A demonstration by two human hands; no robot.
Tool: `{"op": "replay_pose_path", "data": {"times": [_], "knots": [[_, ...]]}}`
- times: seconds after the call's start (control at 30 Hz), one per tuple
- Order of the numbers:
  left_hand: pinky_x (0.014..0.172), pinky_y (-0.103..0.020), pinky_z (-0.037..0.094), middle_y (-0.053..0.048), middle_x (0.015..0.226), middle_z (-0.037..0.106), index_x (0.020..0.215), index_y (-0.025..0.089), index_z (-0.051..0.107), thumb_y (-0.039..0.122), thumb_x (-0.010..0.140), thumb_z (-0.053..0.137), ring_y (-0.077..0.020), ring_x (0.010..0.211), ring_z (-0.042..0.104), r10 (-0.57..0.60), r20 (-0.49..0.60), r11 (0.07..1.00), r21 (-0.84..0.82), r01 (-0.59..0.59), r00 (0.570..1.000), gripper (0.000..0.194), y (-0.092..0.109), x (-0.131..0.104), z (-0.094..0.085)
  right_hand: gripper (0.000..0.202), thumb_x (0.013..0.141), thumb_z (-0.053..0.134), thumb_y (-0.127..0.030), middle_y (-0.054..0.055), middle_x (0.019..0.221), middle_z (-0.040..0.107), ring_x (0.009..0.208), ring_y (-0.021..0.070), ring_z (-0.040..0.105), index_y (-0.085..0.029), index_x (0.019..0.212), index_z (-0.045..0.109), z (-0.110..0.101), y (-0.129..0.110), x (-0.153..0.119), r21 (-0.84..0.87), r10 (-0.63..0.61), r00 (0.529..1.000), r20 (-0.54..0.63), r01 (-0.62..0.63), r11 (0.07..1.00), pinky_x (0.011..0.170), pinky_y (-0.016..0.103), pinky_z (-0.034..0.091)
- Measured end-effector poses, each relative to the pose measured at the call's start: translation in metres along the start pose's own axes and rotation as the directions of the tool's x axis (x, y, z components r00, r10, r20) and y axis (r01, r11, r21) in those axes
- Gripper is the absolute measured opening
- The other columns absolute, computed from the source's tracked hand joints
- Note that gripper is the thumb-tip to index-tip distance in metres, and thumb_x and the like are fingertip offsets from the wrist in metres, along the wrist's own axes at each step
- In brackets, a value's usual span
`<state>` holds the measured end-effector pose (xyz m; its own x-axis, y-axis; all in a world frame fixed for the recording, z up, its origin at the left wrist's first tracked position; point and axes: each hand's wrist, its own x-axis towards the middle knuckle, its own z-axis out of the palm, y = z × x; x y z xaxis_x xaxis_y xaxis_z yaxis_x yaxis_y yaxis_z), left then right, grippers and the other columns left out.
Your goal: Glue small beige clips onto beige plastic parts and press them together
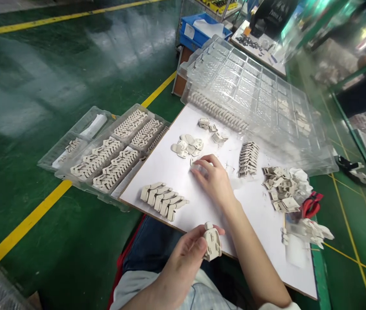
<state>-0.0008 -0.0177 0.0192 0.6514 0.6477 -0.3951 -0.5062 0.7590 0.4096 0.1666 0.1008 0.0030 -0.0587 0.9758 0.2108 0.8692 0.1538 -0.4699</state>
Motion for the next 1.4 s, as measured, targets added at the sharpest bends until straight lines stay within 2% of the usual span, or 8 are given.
{"op": "replay_pose_path", "data": {"times": [0.37, 0.53, 0.87, 1.03, 1.1, 1.17, 1.23, 1.4], "knots": [[0.085, -0.031, 0.038, -0.003, 0.078, 0.057, 0.102, 0.020, 0.082, 0.070, 0.064, 0.081, -0.0173, 0.081, 0.047, -0.026, -0.118, 0.995, 0.098, 0.038, 0.993, 0.063, 0.002, -0.006, -0.005, 0.039, 0.079, 0.059, 0.001, 0.007, 0.098, 0.064, 0.081, 0.0189, 0.059, -0.019, 0.112, 0.068, -0.021, -0.010, -0.038, 0.121, 0.213, 0.969, 0.127, -0.228, 0.966, 0.081, 0.037, 0.053], [0.096, -0.035, 0.039, -0.004, 0.076, 0.059, 0.093, 0.021, 0.083, 0.073, 0.062, 0.080, -0.0198, 0.085, 0.052, 0.037, -0.187, 0.990, 0.143, -0.010, 0.982, 0.060, 0.008, -0.004, -0.013, 0.019, 0.087, 0.062, -0.014, 0.003, 0.087, 0.060, 0.073, 0.0153, 0.057, -0.021, 0.101, 0.073, -0.048, -0.017, -0.076, 0.273, 0.318, 0.940, 0.121, -0.340, 0.900, 0.070, 0.031, 0.051], [0.113, -0.043, 0.038, -0.009, 0.151, 0.055, 0.096, 0.025, 0.083, 0.071, 0.068, 0.077, -0.0394, 0.143, 0.041, 0.000, 0.099, 0.953, 0.302, -0.030, 0.995, 0.054, -0.012, 0.017, 0.001, 0.030, 0.081, 0.079, -0.039, -0.006, 0.068, 0.063, 0.051, 0.0075, 0.057, -0.021, 0.078, 0.056, -0.048, -0.032, -0.142, 0.910, 0.589, 0.786, 0.187, -0.364, 0.197, 0.053, 0.021, 0.047], [0.123, -0.048, 0.031, -0.009, 0.152, 0.056, 0.098, 0.025, 0.083, 0.067, 0.067, 0.080, -0.0407, 0.148, 0.038, -0.030, 0.066, 0.970, 0.241, 0.013, 0.997, 0.052, -0.028, 0.027, 0.008, 0.026, 0.086, 0.073, -0.043, 0.001, 0.079, 0.070, 0.065, 0.0122, 0.064, -0.020, 0.083, 0.062, -0.062, -0.013, -0.164, 0.817, 0.690, 0.721, -0.067, -0.358, 0.453, 0.065, 0.026, 0.052], [0.123, -0.048, 0.031, -0.008, 0.150, 0.058, 0.096, 0.027, 0.084, 0.066, 0.065, 0.082, -0.0402, 0.148, 0.039, -0.060, -0.001, 0.979, 0.193, 0.060, 0.998, 0.050, -0.031, 0.031, 0.007, 0.027, 0.084, 0.074, -0.045, 0.001, 0.079, 0.069, 0.066, 0.0136, 0.063, -0.020, 0.087, 0.062, -0.086, 0.016, -0.179, 0.668, 0.721, 0.528, -0.449, -0.338, 0.663, 0.068, 0.028, 0.053], [0.121, -0.047, 0.036, -0.006, 0.148, 0.060, 0.093, 0.028, 0.084, 0.065, 0.066, 0.083, -0.0390, 0.147, 0.041, -0.098, -0.037, 0.985, 0.141, 0.102, 0.995, 0.046, -0.034, 0.035, 0.007, 0.030, 0.081, 0.075, -0.045, -0.003, 0.074, 0.062, 0.063, 0.0138, 0.059, -0.021, 0.088, 0.059, -0.113, 0.050, -0.196, 0.507, 0.600, 0.180, -0.779, -0.383, 0.772, 0.064, 0.029, 0.050], [0.114, -0.044, 0.044, -0.006, 0.145, 0.063, 0.092, 0.028, 0.084, 0.064, 0.068, 0.082, -0.0374, 0.145, 0.044, -0.122, -0.044, 0.988, 0.090, 0.125, 0.992, 0.043, -0.038, 0.039, 0.007, 0.033, 0.077, 0.078, -0.045, -0.002, 0.075, 0.060, 0.065, 0.0143, 0.057, -0.020, 0.090, 0.060, -0.135, 0.080, -0.213, 0.390, 0.475, 0.056, -0.878, -0.491, 0.779, 0.064, 0.029, 0.048], [0.093, -0.033, 0.051, -0.008, 0.146, 0.062, 0.100, 0.028, 0.082, 0.059, 0.075, 0.079, -0.0344, 0.140, 0.050, -0.154, -0.037, 0.988, 0.027, 0.155, 0.987, 0.040, -0.043, 0.047, 0.010, 0.037, 0.080, 0.073, -0.053, 0.002, 0.072, 0.064, 0.060, 0.0149, 0.055, -0.017, 0.087, 0.069, -0.144, 0.112, -0.230, 0.176, 0.451, 0.290, -0.844, -0.645, 0.744, 0.063, 0.030, 0.046]]}}
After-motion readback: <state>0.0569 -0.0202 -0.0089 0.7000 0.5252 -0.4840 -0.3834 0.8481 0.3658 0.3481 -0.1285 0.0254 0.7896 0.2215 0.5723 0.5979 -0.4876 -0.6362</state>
